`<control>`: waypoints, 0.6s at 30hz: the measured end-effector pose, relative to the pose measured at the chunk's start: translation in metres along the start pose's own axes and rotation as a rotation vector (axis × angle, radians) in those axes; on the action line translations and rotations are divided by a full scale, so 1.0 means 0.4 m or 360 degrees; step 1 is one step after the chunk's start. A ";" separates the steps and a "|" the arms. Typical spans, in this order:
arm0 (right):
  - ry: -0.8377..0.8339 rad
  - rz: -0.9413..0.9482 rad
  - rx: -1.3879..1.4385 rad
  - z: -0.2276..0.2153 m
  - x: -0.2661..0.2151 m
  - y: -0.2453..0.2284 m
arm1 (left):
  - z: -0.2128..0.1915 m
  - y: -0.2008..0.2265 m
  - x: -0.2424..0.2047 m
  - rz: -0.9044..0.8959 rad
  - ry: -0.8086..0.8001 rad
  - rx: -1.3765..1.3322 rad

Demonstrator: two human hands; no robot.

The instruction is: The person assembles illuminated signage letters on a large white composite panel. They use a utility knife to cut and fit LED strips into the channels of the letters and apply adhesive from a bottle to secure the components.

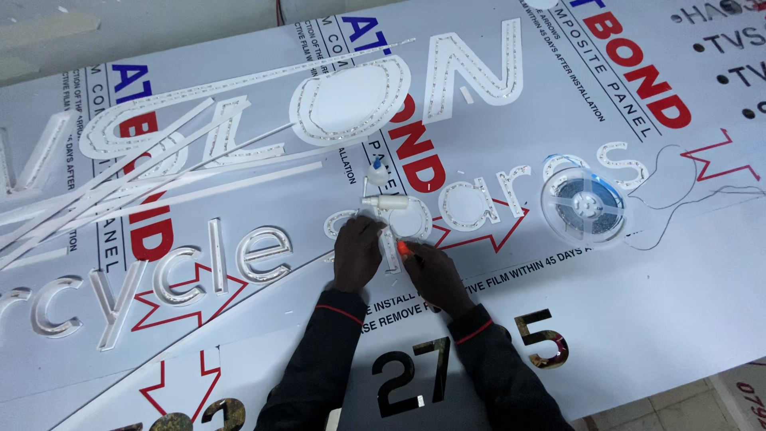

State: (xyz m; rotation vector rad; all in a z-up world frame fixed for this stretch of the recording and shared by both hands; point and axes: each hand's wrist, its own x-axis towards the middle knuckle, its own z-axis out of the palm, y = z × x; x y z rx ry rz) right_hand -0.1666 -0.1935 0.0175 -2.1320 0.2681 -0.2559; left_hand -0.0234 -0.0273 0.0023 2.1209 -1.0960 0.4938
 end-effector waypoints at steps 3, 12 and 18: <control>0.0107 0.0023 -0.0136 0.007 -0.019 -0.012 | -0.043 0.032 0.020 -0.0063 0.0018 -0.0135; 0.0476 0.0170 -0.0270 -0.139 -0.083 -0.024 | -0.229 0.017 0.051 -0.0163 -0.0315 0.0276; 0.0764 -0.0008 -0.0929 -0.216 -0.090 0.085 | -0.258 -0.053 0.047 -0.0244 -0.0657 0.0120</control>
